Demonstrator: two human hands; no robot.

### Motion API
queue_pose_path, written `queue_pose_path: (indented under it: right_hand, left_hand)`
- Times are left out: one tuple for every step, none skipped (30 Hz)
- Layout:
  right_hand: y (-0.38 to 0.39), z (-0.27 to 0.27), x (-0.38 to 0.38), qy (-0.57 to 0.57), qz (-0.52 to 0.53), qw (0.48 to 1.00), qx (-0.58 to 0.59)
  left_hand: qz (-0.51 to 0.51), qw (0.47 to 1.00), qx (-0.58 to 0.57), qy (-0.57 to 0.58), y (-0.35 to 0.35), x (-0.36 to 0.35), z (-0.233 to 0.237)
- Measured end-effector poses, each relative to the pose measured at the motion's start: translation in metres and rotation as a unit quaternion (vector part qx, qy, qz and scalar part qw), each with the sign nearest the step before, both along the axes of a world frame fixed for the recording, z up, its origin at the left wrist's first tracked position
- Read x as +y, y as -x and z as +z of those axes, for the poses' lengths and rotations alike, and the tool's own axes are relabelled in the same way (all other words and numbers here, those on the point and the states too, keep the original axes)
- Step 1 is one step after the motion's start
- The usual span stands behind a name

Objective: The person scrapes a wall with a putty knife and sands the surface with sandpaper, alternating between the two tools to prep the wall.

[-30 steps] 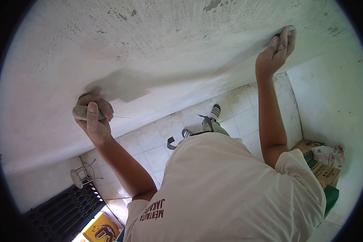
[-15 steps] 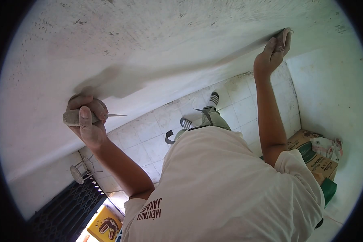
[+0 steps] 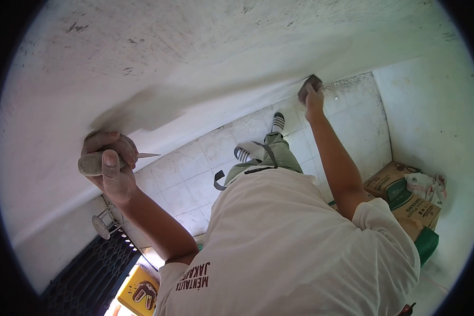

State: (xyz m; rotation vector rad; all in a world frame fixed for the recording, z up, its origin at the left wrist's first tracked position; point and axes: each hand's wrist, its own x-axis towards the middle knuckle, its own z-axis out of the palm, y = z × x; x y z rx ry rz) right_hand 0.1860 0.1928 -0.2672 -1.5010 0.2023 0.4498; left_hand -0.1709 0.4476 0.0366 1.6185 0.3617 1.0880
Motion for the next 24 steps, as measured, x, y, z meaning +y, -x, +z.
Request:
queue_pose_path:
  right_hand:
    - [-0.006,-0.026,-0.004,0.019,0.025,0.999,0.041]
    - [-0.008,-0.031,-0.004,0.036,0.049,0.995,0.081]
    - [-0.011,-0.037,-0.004,0.028,0.041,0.990,0.131]
    - [-0.010,-0.044,-0.001,0.020,0.034,0.983,0.181]
    - [-0.008,-0.048,0.002,0.012,0.028,0.972,0.231]
    - [-0.009,-0.051,0.004,0.002,0.026,0.972,0.233]
    - [-0.009,-0.055,0.007,-0.007,0.026,0.971,0.237]
    - [-0.008,-0.056,0.011,-0.016,0.025,0.970,0.241]
    - [-0.004,-0.058,0.014,-0.020,0.021,0.972,0.235]
    - [-0.001,-0.059,0.017,-0.023,0.016,0.973,0.228]
    - [0.005,-0.055,0.018,-0.026,0.012,0.975,0.221]
    - [0.009,-0.051,0.019,-0.026,0.014,0.975,0.222]
    - [0.013,-0.047,0.019,-0.026,0.018,0.975,0.221]
    - [0.015,-0.044,0.019,-0.026,0.021,0.975,0.221]
    - [0.015,-0.048,0.018,-0.037,0.027,0.975,0.215]
    - [0.016,-0.054,0.016,-0.049,0.033,0.976,0.210]
    - [0.019,-0.050,0.017,-0.060,0.039,0.976,0.206]
    - [0.020,-0.046,0.017,-0.061,0.035,0.975,0.209]
    - [0.020,-0.042,0.017,-0.062,0.030,0.975,0.213]
    - [0.021,-0.038,0.018,-0.063,0.024,0.974,0.217]
    - [0.020,-0.040,0.018,-0.062,0.019,0.974,0.215]
    - [0.019,-0.041,0.019,-0.062,0.014,0.975,0.213]
    - [0.018,-0.041,0.020,-0.061,0.009,0.976,0.211]
    - [0.017,-0.041,0.022,-0.061,0.008,0.976,0.207]
  left_hand:
    - [0.000,1.000,0.003,-0.004,0.001,0.002,-0.003]
    - [-0.001,1.000,0.006,-0.009,0.000,0.003,-0.005]
    - [-0.002,1.000,0.008,-0.010,-0.001,0.003,-0.004]
    - [-0.003,1.000,0.009,-0.012,0.000,0.003,-0.004]
    - [-0.002,1.000,0.013,-0.013,0.000,0.003,-0.004]
    - [0.000,1.000,0.012,-0.014,-0.001,0.003,-0.004]
    - [0.002,1.000,0.013,-0.016,-0.002,0.002,-0.004]
    - [0.005,1.000,0.014,-0.017,-0.003,0.002,-0.004]
    - [0.003,1.000,0.016,-0.017,-0.002,0.003,-0.004]
    - [0.002,1.000,0.018,-0.016,-0.002,0.003,-0.005]
    - [0.000,1.000,0.018,-0.014,0.000,0.003,-0.004]
    - [0.000,1.000,0.019,-0.014,0.000,0.003,-0.004]
    - [0.000,1.000,0.019,-0.015,0.000,0.003,-0.004]
    - [0.001,1.000,0.019,-0.015,0.000,0.003,-0.004]
    - [0.002,1.000,0.018,-0.017,0.001,0.003,-0.004]
    - [0.004,1.000,0.017,-0.019,0.001,0.003,-0.004]
    - [0.006,1.000,0.016,-0.021,0.002,0.003,-0.004]
    - [0.006,1.000,0.014,-0.024,0.003,0.003,-0.004]
    - [0.005,1.000,0.012,-0.026,0.003,0.003,-0.005]
    - [0.003,1.000,0.010,-0.028,0.003,0.004,-0.006]
    - [-0.002,0.999,0.009,-0.032,0.002,0.004,-0.006]
    - [-0.007,0.999,0.009,-0.037,0.002,0.005,-0.006]
    - [-0.013,0.999,0.009,-0.042,0.002,0.005,-0.006]
    - [-0.013,0.999,0.009,-0.046,0.002,0.007,-0.006]
